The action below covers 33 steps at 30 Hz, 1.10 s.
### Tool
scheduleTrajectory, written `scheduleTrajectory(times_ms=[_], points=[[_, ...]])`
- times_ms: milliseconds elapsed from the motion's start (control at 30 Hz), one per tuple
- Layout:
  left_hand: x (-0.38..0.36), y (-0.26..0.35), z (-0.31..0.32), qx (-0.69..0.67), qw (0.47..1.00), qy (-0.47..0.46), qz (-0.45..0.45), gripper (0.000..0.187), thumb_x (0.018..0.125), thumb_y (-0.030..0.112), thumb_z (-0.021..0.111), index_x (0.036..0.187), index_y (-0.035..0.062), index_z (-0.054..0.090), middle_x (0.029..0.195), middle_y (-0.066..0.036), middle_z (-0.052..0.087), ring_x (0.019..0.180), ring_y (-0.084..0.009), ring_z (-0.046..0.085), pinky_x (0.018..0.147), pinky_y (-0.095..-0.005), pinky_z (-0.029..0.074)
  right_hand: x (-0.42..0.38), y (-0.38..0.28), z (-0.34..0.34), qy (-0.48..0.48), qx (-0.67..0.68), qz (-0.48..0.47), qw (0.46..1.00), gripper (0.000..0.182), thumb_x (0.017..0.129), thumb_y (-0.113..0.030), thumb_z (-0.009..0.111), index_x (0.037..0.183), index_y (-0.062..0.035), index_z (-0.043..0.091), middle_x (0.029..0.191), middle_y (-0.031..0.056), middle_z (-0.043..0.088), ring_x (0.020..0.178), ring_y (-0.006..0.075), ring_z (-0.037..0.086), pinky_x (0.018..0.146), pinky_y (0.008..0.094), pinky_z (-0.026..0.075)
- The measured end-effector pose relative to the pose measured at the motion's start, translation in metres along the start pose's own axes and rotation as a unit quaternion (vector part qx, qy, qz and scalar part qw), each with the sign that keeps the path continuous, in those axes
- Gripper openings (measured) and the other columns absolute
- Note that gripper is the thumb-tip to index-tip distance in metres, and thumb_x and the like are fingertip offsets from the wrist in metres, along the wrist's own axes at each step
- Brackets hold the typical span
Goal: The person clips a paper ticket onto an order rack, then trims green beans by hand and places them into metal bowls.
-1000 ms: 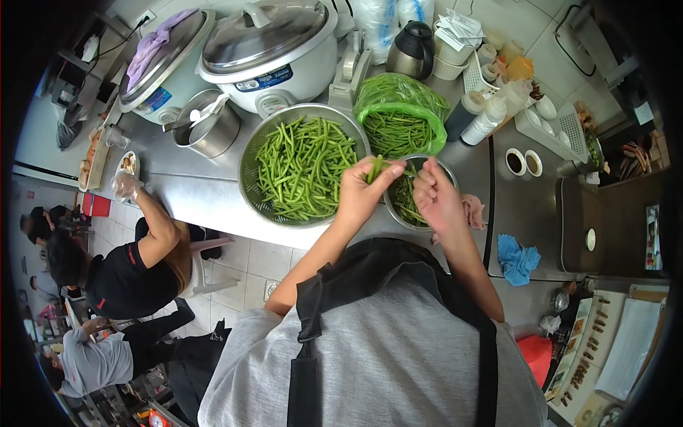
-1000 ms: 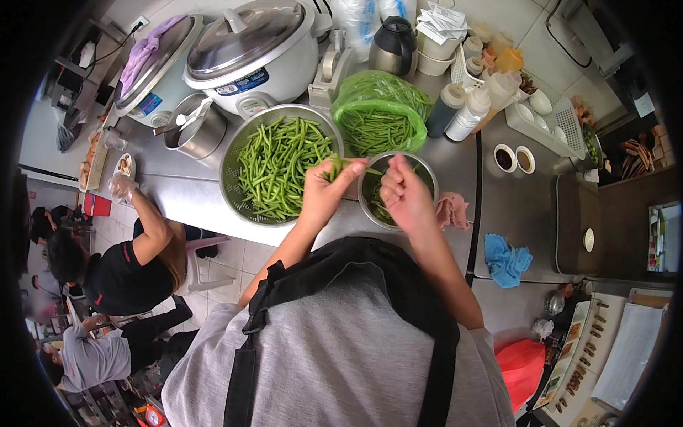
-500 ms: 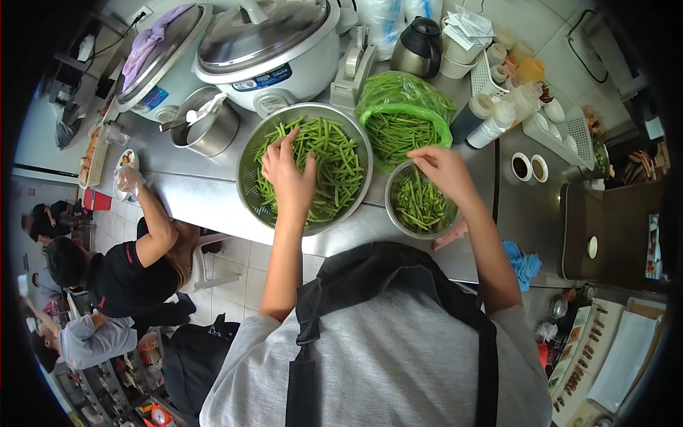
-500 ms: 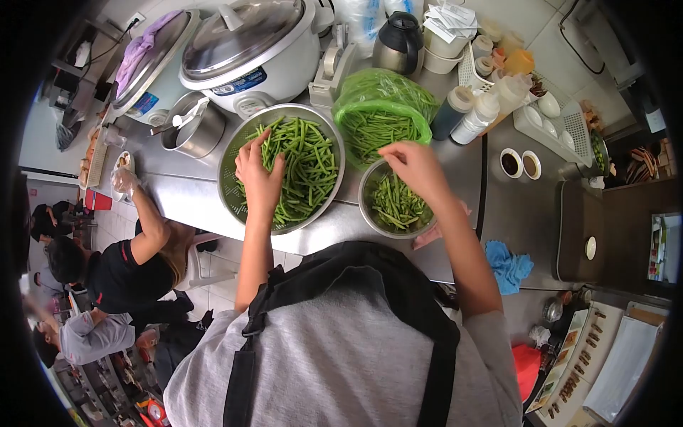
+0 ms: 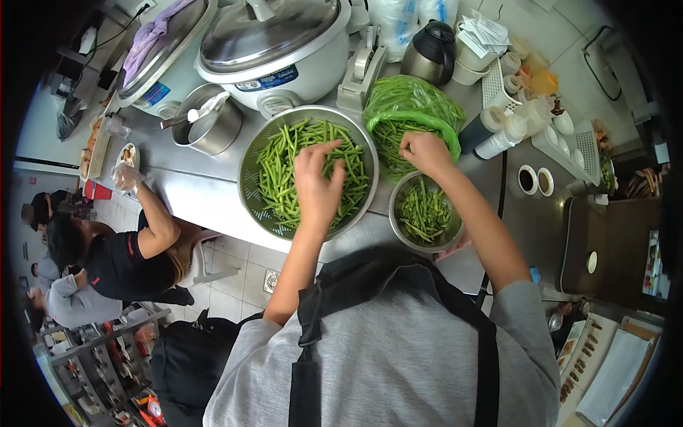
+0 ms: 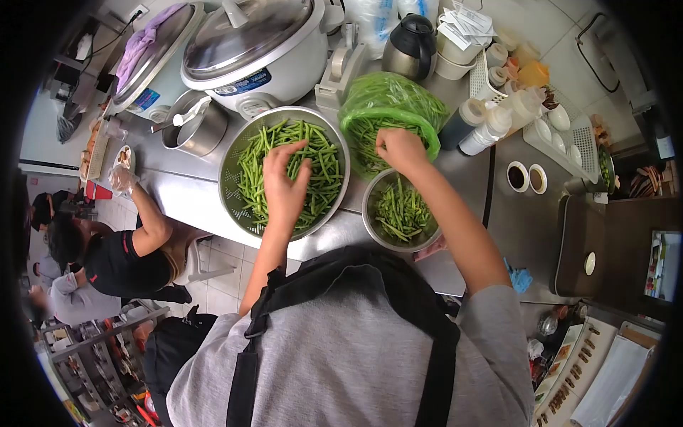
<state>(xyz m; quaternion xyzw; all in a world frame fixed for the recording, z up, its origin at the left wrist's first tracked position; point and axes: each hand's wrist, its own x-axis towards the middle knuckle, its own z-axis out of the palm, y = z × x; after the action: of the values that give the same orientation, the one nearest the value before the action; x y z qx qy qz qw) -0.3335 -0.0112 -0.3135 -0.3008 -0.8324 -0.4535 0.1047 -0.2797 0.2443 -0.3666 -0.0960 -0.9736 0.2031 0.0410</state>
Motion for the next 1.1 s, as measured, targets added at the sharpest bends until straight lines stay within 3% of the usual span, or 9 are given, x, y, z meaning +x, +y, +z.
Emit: scheduleTrajectory(times_ms=[67,167,200,333,633,867,967,1000,1100], points=[[-0.003,0.017,0.006,-0.001,0.998,-0.048,0.044,0.043,0.071,0.006,0.074,0.113,0.011,0.064,0.109,-0.011,0.058,0.106,-0.0303,0.051,0.094,-0.0392,0.039,-0.009,-0.013,-0.023,0.091,0.04,0.016,0.995,0.018,0.076,-0.02,0.073,0.085,-0.0096,0.062,0.071,0.0068,0.064,0.066,0.0261,0.064,0.062,0.0394,0.051],[-0.023,0.034,0.023,0.07,0.985,-0.134,0.078,0.062,0.063,0.009,0.078,0.122,0.0185,0.061,0.125,-0.012,0.049,0.117,-0.0337,0.043,0.102,-0.047,0.03,-0.018,-0.017,-0.04,0.227,0.062,0.017,0.972,0.018,0.078,-0.017,0.073,0.085,-0.0069,0.06,0.066,0.0039,0.061,0.052,0.0194,0.057,0.052,0.0309,0.047],[-0.029,0.024,0.034,0.083,0.983,-0.141,0.082,0.069,0.059,0.006,0.077,0.124,0.0214,0.059,0.13,-0.012,0.046,0.121,-0.0346,0.04,0.105,-0.0485,0.026,-0.021,-0.019,-0.046,0.255,0.082,0.009,0.963,0.016,0.079,-0.012,0.072,0.086,-0.0044,0.06,0.064,0.0034,0.061,0.05,0.0124,0.056,0.051,0.026,0.046],[-0.034,0.02,0.03,0.081,0.989,-0.109,0.052,0.073,0.055,0.001,0.07,0.124,0.0227,0.06,0.131,-0.011,0.046,0.124,-0.034,0.038,0.107,-0.0472,0.024,-0.044,-0.038,-0.07,0.302,0.217,0.069,0.926,0.016,0.077,-0.009,0.071,0.087,-0.0041,0.059,0.068,0.0039,0.065,0.054,0.0085,0.058,0.055,0.0235,0.049],[-0.039,0.009,0.016,0.084,0.99,-0.107,0.043,0.07,0.055,0.003,0.071,0.121,0.0246,0.063,0.133,-0.009,0.047,0.124,-0.0332,0.039,0.107,-0.0475,0.023,-0.1,-0.061,-0.064,0.261,0.435,0.119,0.853,0.012,0.079,0.0,0.065,0.088,-0.0012,0.058,0.071,0.0024,0.064,0.062,0.0088,0.064,0.056,0.0208,0.049],[-0.033,0.002,0.0,0.081,0.988,-0.11,0.071,0.064,0.062,0.01,0.077,0.123,0.0194,0.062,0.13,-0.01,0.05,0.122,-0.0333,0.042,0.106,-0.0464,0.028,-0.125,-0.06,-0.042,0.202,0.533,0.137,0.81,0.009,0.085,0.002,0.061,0.093,0.0021,0.057,0.079,0.0108,0.067,0.068,0.0137,0.067,0.062,0.0249,0.056],[-0.024,0.032,-0.001,-0.102,0.975,-0.156,0.118,0.056,0.068,0.018,0.08,0.121,0.012,0.063,0.123,-0.013,0.056,0.114,-0.0324,0.05,0.099,-0.0412,0.038,-0.129,-0.073,-0.032,0.178,0.581,0.116,0.785,0.007,0.086,0.003,0.06,0.093,0.002,0.058,0.081,0.0111,0.067,0.072,0.0139,0.068,0.065,0.0247,0.056],[-0.023,0.044,0.0,-0.14,0.966,-0.17,0.136,0.047,0.071,0.02,0.079,0.115,0.0073,0.067,0.107,-0.014,0.064,0.101,-0.0308,0.059,0.09,-0.0363,0.045,-0.13,-0.08,-0.032,0.167,0.586,0.108,0.786,0.008,0.087,0.001,0.061,0.095,0.0023,0.058,0.084,0.0106,0.068,0.072,0.0136,0.067,0.067,0.0237,0.055],[-0.031,0.05,0.017,-0.11,0.962,-0.22,0.115,0.022,0.077,0.013,0.074,0.099,0.0088,0.074,0.085,-0.007,0.067,0.082,-0.0265,0.061,0.076,-0.0351,0.046,-0.132,-0.091,-0.028,0.181,0.542,0.11,0.813,0.01,0.088,0.0,0.063,0.097,0.0029,0.06,0.085,0.0092,0.069,0.072,0.0126,0.067,0.067,0.0228,0.055]])
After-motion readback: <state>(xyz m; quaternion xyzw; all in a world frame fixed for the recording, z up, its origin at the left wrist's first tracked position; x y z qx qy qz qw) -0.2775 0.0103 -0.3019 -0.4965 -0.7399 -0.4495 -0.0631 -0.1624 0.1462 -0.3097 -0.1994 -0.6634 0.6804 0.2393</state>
